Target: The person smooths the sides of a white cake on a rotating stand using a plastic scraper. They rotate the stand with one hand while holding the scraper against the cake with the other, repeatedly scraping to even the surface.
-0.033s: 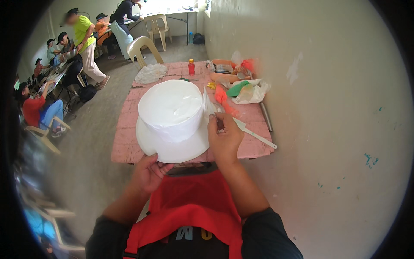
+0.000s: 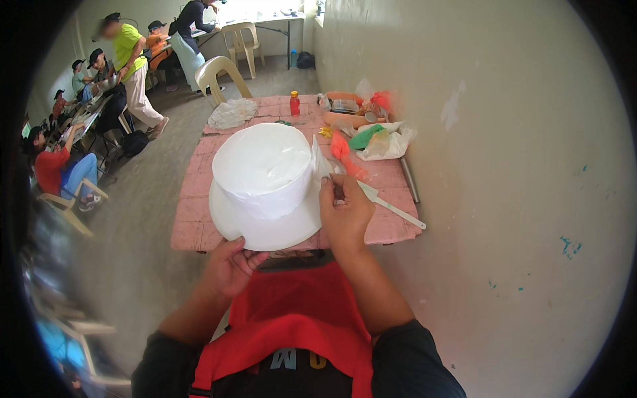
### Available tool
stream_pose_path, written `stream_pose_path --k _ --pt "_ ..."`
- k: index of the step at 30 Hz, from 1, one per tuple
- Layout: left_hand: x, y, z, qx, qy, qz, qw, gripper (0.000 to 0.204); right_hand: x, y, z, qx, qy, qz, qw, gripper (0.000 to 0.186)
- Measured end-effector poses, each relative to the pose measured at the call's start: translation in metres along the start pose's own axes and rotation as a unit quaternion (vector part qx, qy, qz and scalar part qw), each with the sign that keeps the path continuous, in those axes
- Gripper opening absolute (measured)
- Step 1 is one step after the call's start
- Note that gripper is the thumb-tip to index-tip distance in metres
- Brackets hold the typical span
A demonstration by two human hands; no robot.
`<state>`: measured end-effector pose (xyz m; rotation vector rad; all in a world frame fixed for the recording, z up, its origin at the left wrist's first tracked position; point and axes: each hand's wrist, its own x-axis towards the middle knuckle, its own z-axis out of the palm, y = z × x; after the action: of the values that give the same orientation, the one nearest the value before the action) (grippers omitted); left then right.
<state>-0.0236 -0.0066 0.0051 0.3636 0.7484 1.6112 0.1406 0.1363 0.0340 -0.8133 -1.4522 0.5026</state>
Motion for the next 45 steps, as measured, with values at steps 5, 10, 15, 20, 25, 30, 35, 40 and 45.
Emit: stream_pose_path --k 5,10,15,20,25,30,35,40,45 --pt "-0.001 -0.006 0.002 0.014 -0.033 -0.033 0.999 0.033 -0.004 -0.001 0.001 0.004 -0.005 -0.006 1.000 0.009" --pt "-0.001 -0.011 0.007 0.010 -0.034 -0.042 0.998 0.032 -0.008 -0.001 0.002 -0.006 -0.004 -0.021 1.000 0.010" --pt "-0.002 -0.016 0.016 0.007 -0.024 -0.050 0.998 0.030 -0.009 -0.003 0.001 -0.022 -0.005 -0.034 0.999 0.010" --pt "-0.001 -0.023 0.016 -0.021 -0.035 -0.071 0.997 0.025 -0.012 -0.003 -0.002 -0.037 -0.007 -0.035 0.999 0.010" --pt "-0.001 -0.025 0.019 -0.039 -0.048 -0.100 0.993 0.025 -0.016 -0.012 -0.004 -0.041 -0.014 -0.022 0.999 0.011" --pt "0.003 -0.034 0.021 -0.020 -0.052 -0.098 0.994 0.025 -0.022 -0.015 -0.005 -0.027 -0.012 -0.001 1.000 0.011" --pt "0.006 -0.041 0.032 -0.012 -0.058 -0.088 0.994 0.025 -0.027 -0.017 -0.009 -0.008 -0.006 0.002 1.000 0.010" --pt "0.010 -0.047 0.043 0.006 -0.058 -0.079 0.995 0.024 -0.032 -0.018 -0.016 -0.044 -0.013 -0.002 0.999 0.011" --pt "0.015 -0.054 0.047 0.013 -0.058 -0.080 0.995 0.025 -0.036 -0.019 -0.021 -0.071 -0.015 -0.021 0.997 0.010"
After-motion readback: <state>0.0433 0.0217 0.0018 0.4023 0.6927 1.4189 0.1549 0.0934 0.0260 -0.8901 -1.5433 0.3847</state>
